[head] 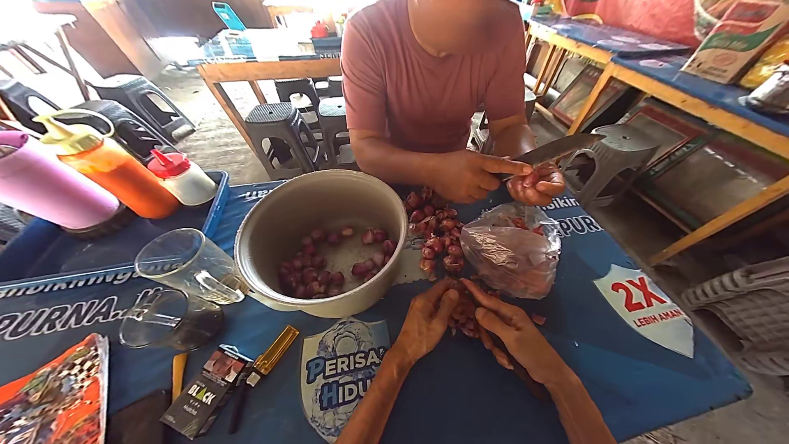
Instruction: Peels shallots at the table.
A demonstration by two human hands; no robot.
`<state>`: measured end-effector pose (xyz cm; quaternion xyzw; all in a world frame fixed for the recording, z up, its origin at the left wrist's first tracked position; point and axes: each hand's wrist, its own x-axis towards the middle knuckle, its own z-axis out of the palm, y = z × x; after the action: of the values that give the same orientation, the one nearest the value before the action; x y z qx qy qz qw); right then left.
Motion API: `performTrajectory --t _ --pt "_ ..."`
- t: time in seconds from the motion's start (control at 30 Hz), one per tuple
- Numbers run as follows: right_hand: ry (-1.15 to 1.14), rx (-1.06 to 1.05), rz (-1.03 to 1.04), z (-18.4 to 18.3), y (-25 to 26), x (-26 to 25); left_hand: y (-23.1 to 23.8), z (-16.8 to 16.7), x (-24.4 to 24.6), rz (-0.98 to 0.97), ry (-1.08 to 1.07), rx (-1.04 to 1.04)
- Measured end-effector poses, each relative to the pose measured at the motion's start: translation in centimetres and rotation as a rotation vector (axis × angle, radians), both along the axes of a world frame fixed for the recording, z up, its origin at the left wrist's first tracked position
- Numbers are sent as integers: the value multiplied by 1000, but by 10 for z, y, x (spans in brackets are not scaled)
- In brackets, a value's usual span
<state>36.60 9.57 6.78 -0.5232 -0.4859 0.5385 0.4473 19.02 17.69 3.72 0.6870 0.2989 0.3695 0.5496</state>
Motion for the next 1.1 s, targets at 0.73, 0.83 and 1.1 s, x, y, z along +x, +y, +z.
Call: performTrajectory --t 0.73,0.83,1.1 --pt "190 -38 -29 -3 -3 3 -3 -2 4 100 -72 15" --pt "244 -73 -48 -2 -3 3 -3 2 3 107 -119 -29" --pt "281 -28 43 -4 -3 1 -3 4 4 106 -151 -66"
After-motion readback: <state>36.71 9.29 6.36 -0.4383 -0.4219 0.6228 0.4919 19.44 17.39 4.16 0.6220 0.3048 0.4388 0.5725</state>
